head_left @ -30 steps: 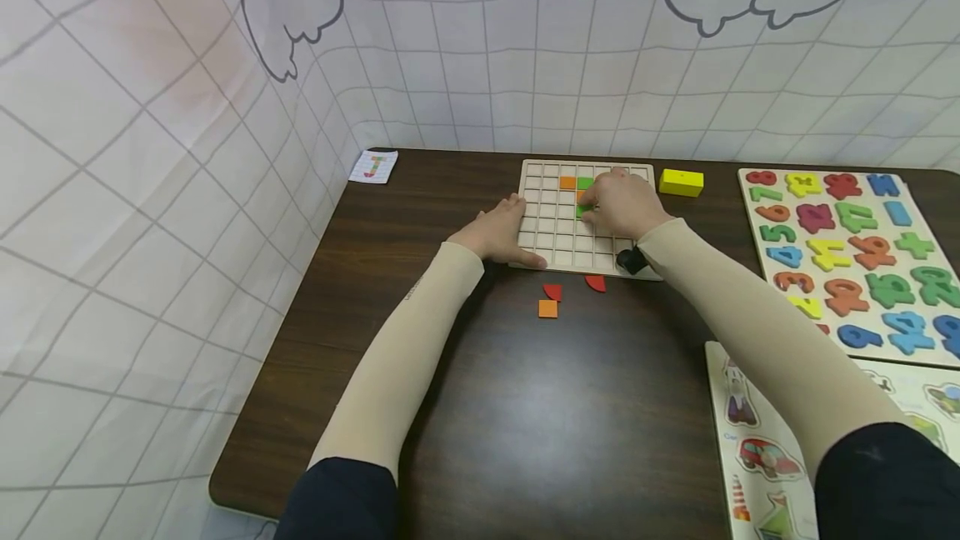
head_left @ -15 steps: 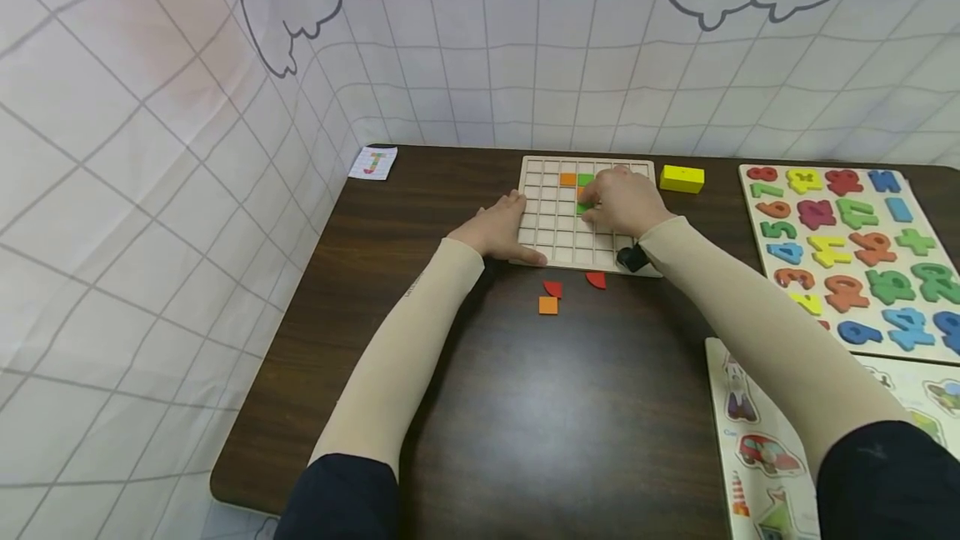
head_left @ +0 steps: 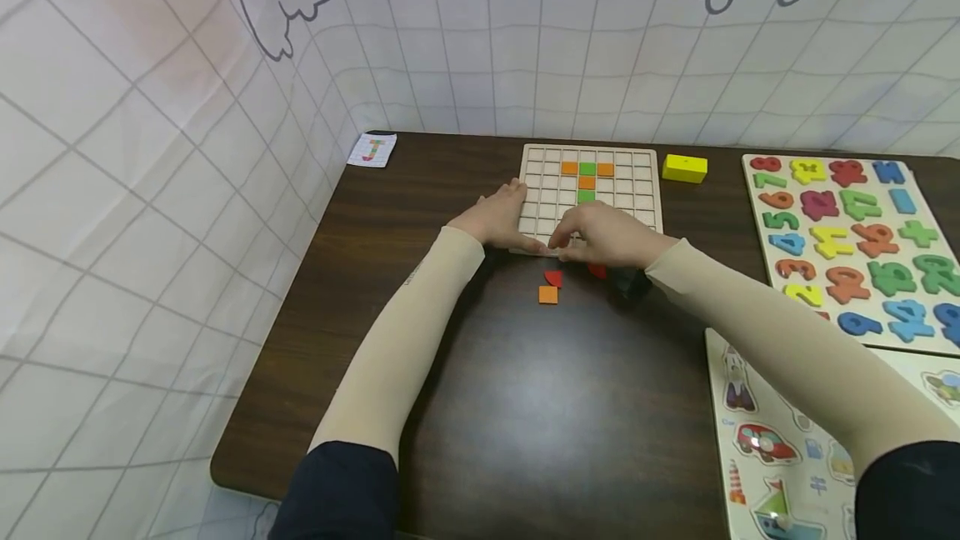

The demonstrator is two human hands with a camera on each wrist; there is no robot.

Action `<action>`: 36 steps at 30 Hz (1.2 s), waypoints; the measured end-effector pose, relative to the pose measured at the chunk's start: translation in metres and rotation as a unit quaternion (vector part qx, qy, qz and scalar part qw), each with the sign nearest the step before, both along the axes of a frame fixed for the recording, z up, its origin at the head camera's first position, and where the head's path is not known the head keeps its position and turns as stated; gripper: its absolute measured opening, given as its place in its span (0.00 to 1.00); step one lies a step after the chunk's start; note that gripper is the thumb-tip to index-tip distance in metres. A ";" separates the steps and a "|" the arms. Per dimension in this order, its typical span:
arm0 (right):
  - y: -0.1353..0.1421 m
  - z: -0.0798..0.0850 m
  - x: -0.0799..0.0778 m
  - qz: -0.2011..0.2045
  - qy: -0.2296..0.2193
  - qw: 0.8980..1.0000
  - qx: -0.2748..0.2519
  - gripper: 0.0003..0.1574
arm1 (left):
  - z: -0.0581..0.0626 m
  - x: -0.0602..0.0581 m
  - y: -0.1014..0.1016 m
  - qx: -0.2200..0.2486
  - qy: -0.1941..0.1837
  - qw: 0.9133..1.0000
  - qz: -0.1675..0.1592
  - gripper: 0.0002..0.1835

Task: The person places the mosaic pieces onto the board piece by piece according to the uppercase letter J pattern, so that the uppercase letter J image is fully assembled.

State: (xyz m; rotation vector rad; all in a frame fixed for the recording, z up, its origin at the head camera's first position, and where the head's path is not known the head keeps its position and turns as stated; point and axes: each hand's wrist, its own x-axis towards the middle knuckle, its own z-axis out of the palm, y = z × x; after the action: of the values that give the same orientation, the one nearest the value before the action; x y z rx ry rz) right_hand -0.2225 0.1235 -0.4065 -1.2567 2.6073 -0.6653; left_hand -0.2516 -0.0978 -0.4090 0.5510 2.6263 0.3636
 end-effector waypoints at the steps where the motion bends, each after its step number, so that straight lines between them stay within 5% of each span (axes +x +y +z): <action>1: -0.002 0.001 0.005 0.015 0.002 1.000 -0.005 0.09 | 0.001 0.000 0.000 0.000 0.000 1.000 -0.001 0.66; 6: -0.011 0.001 0.029 0.071 0.036 0.997 0.007 0.11 | 0.001 0.001 0.000 0.003 -0.004 1.000 -0.002 0.66; 12: -0.017 0.001 0.047 0.063 0.072 0.994 0.051 0.17 | 0.000 0.000 0.000 0.006 -0.002 1.000 -0.002 0.68; 29: -0.023 -0.006 0.062 0.079 0.076 0.993 0.046 0.09 | 0.001 -0.001 0.001 0.009 -0.007 1.000 0.005 0.68; 36: -0.013 0.000 0.049 0.024 0.059 0.997 0.033 0.11 | -0.001 -0.001 0.001 0.009 0.000 1.000 0.001 0.69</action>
State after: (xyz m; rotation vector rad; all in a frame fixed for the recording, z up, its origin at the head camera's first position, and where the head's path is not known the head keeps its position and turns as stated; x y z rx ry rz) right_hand -0.1731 0.1104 -0.4069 -1.3733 2.6598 -0.5067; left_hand -0.2528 -0.0967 -0.4098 0.5551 2.6249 0.3879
